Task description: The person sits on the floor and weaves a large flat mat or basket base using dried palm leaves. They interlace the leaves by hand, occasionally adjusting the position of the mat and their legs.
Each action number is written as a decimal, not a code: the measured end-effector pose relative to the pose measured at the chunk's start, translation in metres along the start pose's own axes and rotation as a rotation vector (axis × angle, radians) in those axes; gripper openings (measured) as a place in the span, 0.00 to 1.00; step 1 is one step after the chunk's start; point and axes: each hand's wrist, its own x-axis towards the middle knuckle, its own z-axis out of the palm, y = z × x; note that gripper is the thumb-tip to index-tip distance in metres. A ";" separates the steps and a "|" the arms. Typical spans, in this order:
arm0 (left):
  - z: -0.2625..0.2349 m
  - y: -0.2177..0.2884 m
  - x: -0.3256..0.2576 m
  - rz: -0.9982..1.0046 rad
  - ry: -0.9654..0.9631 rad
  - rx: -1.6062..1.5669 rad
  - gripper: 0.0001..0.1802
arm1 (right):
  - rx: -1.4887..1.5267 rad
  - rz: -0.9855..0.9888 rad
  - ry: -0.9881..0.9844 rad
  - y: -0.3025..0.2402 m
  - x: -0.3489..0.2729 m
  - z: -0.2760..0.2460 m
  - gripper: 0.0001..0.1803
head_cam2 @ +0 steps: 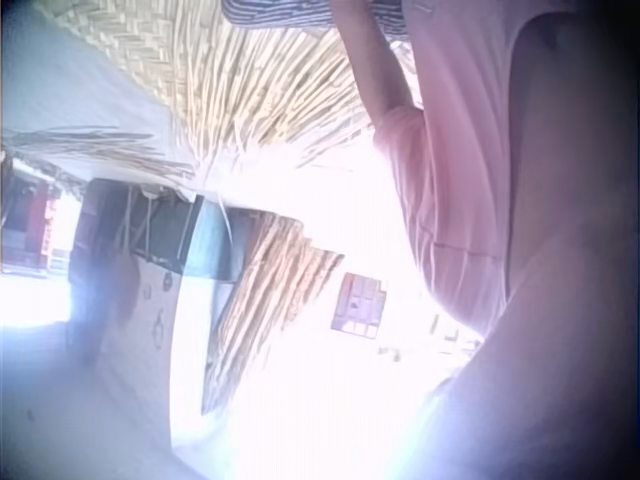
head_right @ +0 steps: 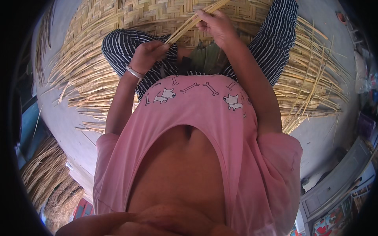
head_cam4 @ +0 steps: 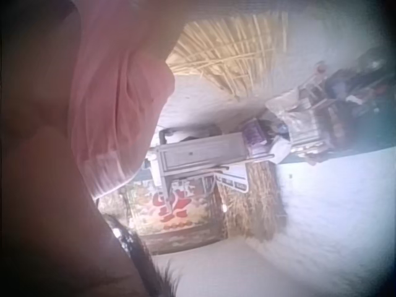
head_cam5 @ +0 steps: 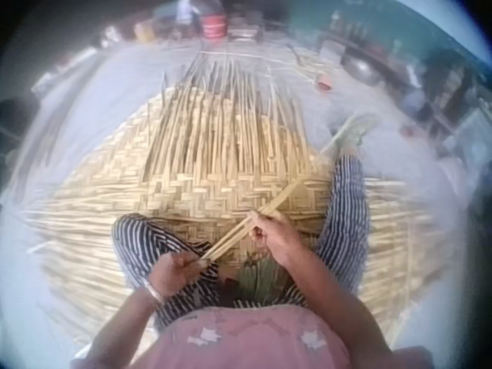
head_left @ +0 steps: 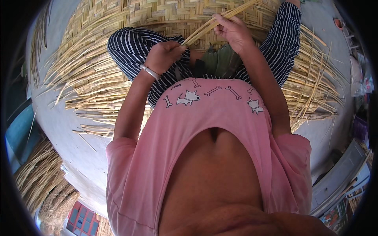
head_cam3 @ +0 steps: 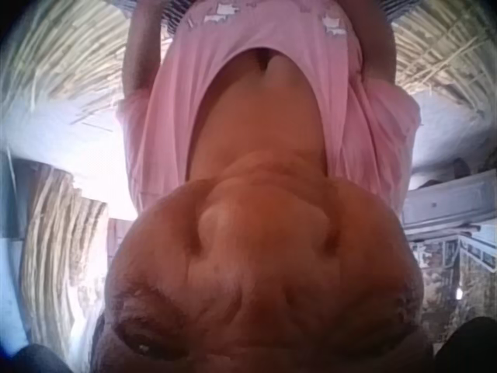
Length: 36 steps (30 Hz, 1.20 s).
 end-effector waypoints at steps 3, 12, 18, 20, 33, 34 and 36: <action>0.012 0.012 0.009 0.057 0.004 -0.121 0.13 | -0.018 0.045 -0.079 -0.003 -0.010 0.019 0.14; 0.012 0.001 0.011 0.127 0.074 -0.102 0.09 | -0.031 0.030 -0.034 -0.012 -0.004 -0.010 0.13; 0.017 0.003 -0.001 0.091 0.066 -0.212 0.11 | -0.134 0.023 0.059 0.004 0.007 -0.017 0.11; 0.019 0.005 -0.002 0.132 0.075 -0.212 0.14 | -0.125 0.044 0.077 0.011 0.005 -0.012 0.11; 0.030 -0.007 0.000 0.082 -0.031 -0.157 0.14 | -0.163 -0.033 0.044 0.011 0.006 -0.014 0.13; 0.026 -0.006 0.001 0.068 -0.066 -0.137 0.14 | -0.206 -0.040 0.065 0.009 0.005 -0.011 0.12; 0.020 -0.001 -0.002 0.025 -0.116 -0.148 0.14 | -0.292 -0.055 0.107 0.005 0.000 -0.001 0.12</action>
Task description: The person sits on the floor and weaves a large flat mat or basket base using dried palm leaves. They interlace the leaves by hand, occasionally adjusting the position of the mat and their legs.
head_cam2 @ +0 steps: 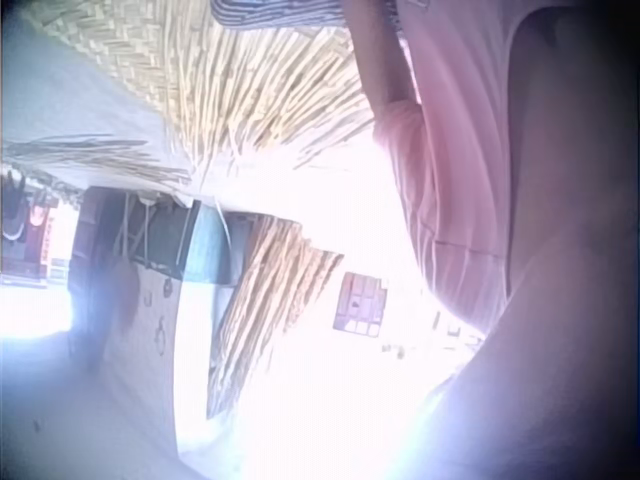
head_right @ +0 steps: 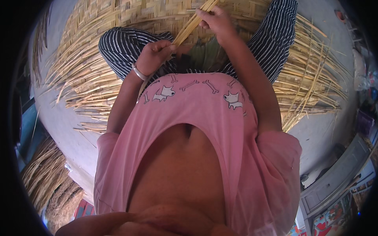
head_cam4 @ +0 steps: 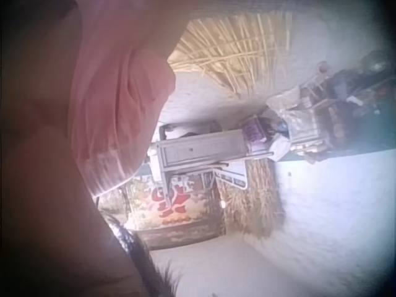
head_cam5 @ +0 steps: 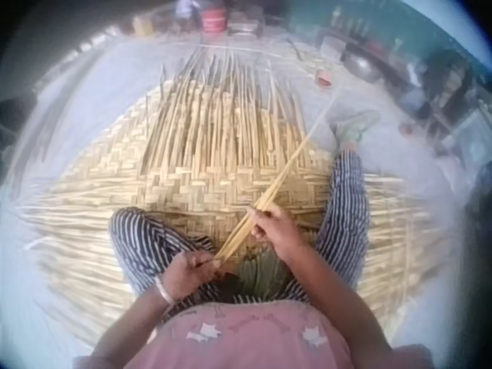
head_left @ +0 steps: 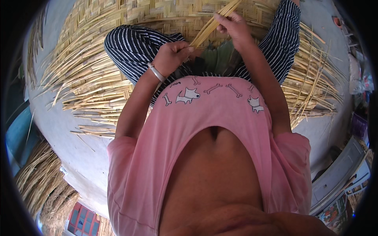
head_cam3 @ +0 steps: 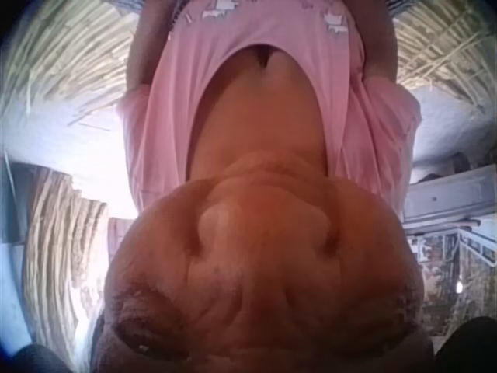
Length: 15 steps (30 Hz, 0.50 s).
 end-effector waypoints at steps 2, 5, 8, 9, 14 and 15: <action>-0.001 0.011 -0.004 -0.040 -0.033 -0.068 0.14 | 0.019 -0.022 -0.002 -0.003 0.003 0.000 0.11; -0.012 0.015 -0.012 -0.117 -0.066 -0.094 0.14 | 0.126 -0.016 -0.010 -0.003 0.011 -0.010 0.11; -0.026 0.013 -0.019 -0.174 -0.068 -0.129 0.13 | 0.203 0.003 0.051 -0.001 0.023 -0.019 0.10; -0.032 0.013 -0.020 -0.177 -0.076 -0.127 0.12 | 0.203 0.009 0.056 -0.002 0.025 -0.024 0.09; -0.060 0.023 -0.030 -0.199 -0.119 -0.072 0.11 | 0.073 -0.057 0.120 -0.002 0.033 -0.030 0.09; -0.065 0.025 -0.030 -0.199 -0.132 -0.049 0.12 | 0.050 -0.065 0.128 -0.002 0.034 -0.029 0.09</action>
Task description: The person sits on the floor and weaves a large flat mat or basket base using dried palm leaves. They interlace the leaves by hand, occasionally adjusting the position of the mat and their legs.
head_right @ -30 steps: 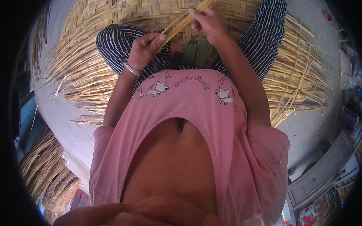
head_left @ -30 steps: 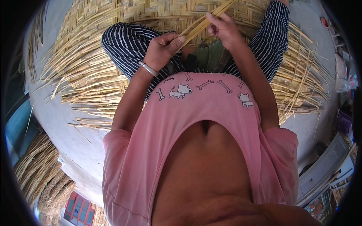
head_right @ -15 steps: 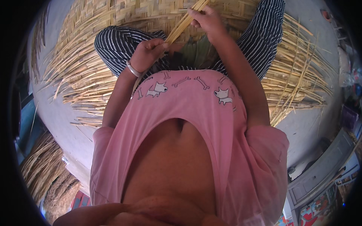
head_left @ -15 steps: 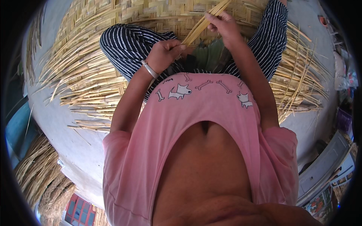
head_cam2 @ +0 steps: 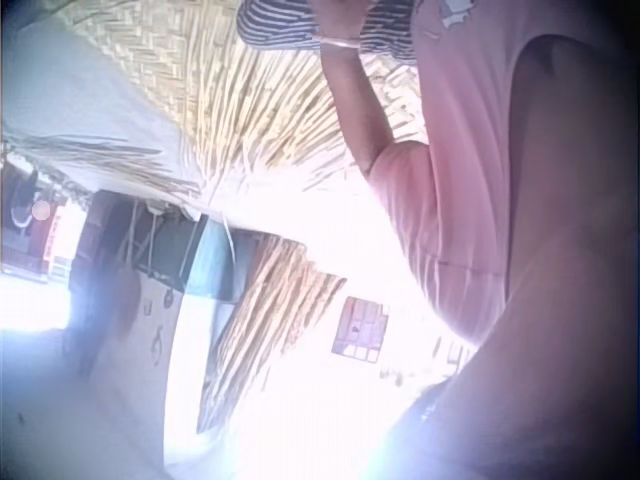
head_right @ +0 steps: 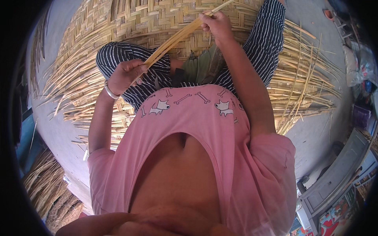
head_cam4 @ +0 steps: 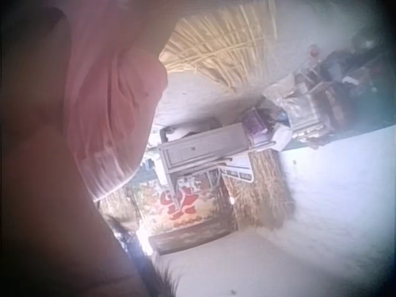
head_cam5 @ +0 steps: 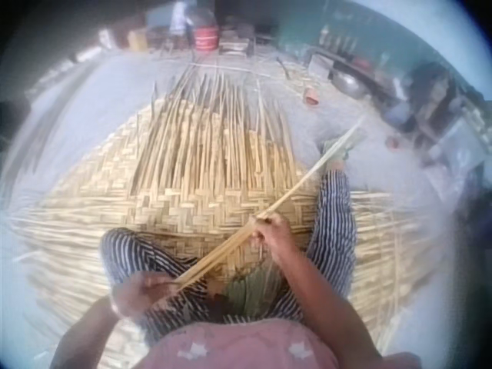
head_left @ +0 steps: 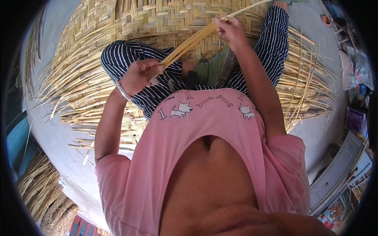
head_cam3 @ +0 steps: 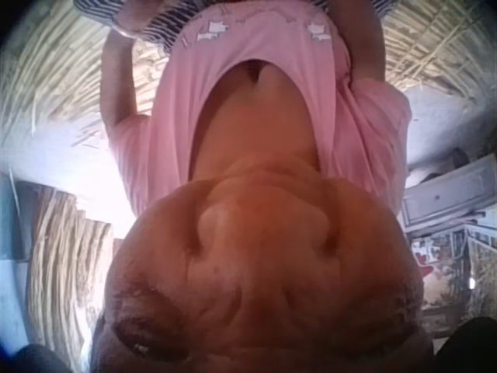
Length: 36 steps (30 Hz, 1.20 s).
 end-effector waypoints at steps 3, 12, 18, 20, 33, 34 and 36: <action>-0.010 0.009 -0.004 -0.011 -0.005 0.068 0.12 | -0.025 -0.016 0.004 0.002 0.004 0.000 0.10; -0.037 0.005 -0.003 -0.028 -0.002 0.139 0.15 | 0.021 0.071 -0.008 0.009 0.015 -0.004 0.14; -0.038 0.001 -0.010 -0.075 0.047 0.135 0.12 | 0.049 0.154 -0.071 0.015 0.017 -0.009 0.14; -0.035 -0.002 -0.012 -0.092 0.045 0.109 0.12 | 0.003 0.149 -0.054 0.016 0.015 -0.007 0.14; -0.039 -0.007 -0.033 -0.132 0.054 0.075 0.12 | -0.129 0.082 0.039 0.016 0.018 -0.022 0.17; -0.039 -0.005 -0.033 -0.126 0.052 0.086 0.12 | -0.131 0.088 0.041 0.016 0.018 -0.022 0.17; -0.039 -0.003 -0.034 -0.113 0.045 0.099 0.12 | -0.126 0.054 0.077 0.016 0.021 -0.022 0.15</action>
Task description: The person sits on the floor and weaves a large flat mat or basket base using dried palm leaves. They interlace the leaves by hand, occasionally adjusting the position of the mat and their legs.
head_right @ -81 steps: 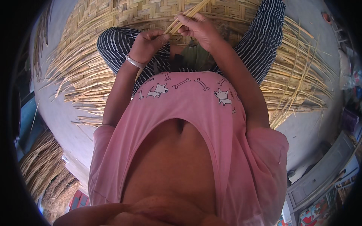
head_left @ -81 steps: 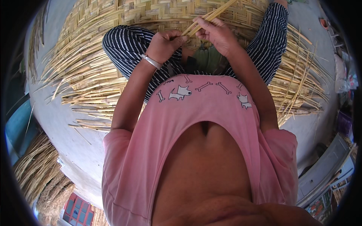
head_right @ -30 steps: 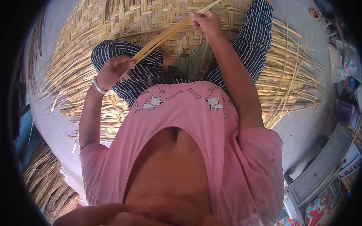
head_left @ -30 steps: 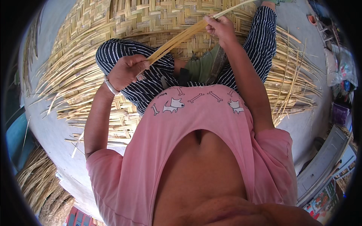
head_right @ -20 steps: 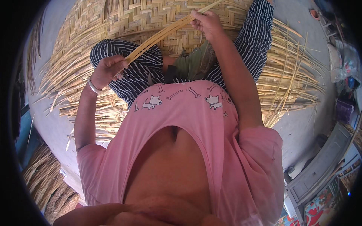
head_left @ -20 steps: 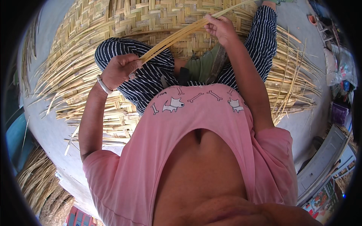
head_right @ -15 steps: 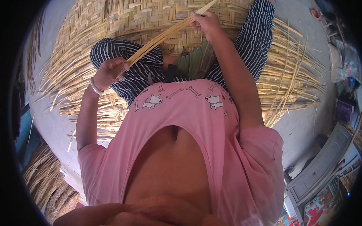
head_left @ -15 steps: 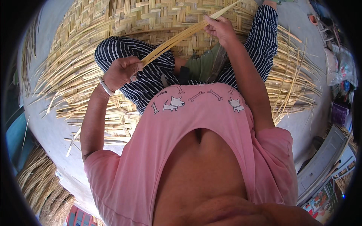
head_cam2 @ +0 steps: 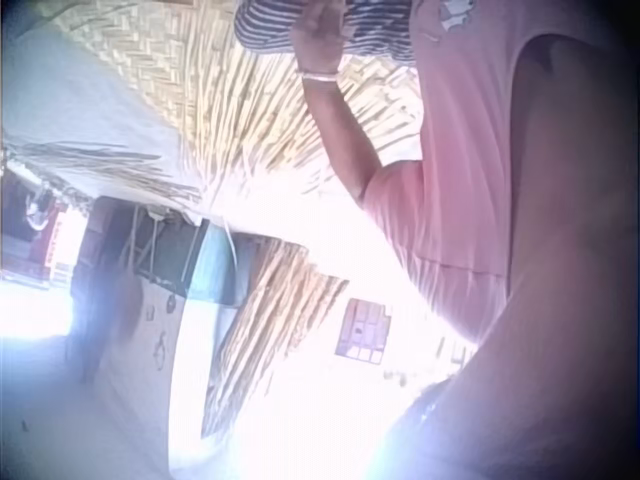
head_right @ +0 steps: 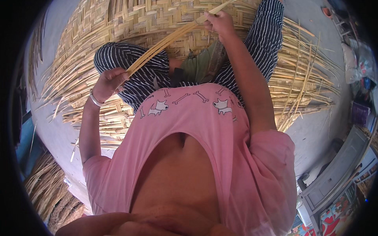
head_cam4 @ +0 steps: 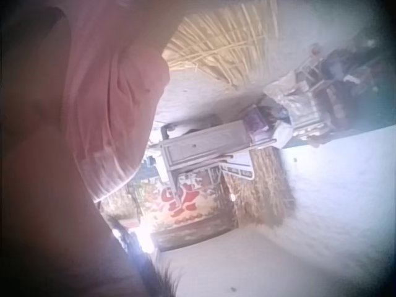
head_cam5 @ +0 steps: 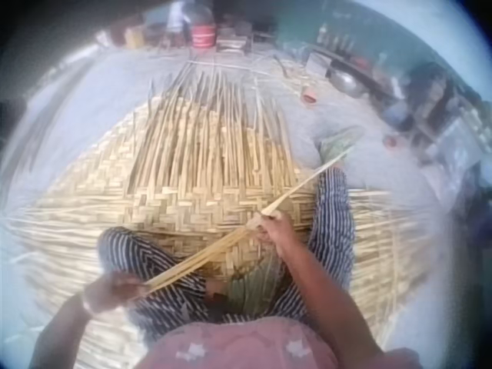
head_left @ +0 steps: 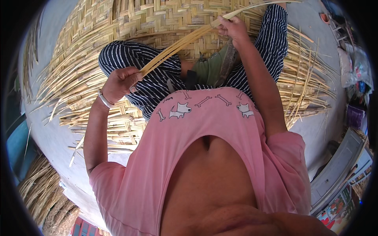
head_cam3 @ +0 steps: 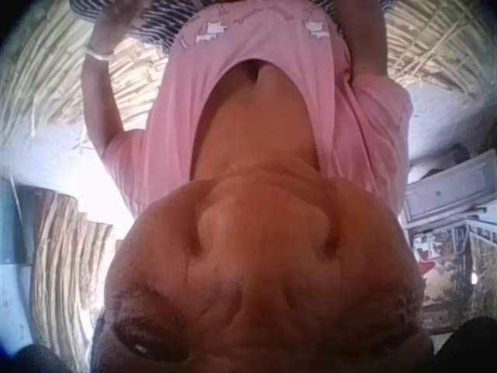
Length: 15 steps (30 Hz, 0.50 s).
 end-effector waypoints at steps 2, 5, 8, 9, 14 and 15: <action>-0.003 0.000 -0.003 -0.012 0.006 -0.006 0.12 | 0.013 -0.037 0.025 0.000 0.002 0.000 0.14; -0.013 -0.012 -0.005 -0.015 -0.003 0.011 0.14 | 0.011 -0.072 0.041 -0.005 0.007 -0.012 0.15; -0.014 -0.019 -0.007 -0.056 0.006 0.036 0.16 | -0.014 -0.050 0.053 -0.010 0.007 -0.022 0.16; -0.014 -0.021 -0.007 -0.078 0.013 0.044 0.17 | -0.005 -0.048 0.063 -0.010 0.004 -0.021 0.16; 0.004 -0.013 0.008 0.027 -0.074 0.085 0.28 | 0.160 -0.067 -0.074 -0.006 0.004 -0.022 0.14; 0.011 0.000 0.015 0.022 -0.109 0.082 0.31 | 0.165 -0.089 -0.135 -0.021 -0.013 -0.005 0.14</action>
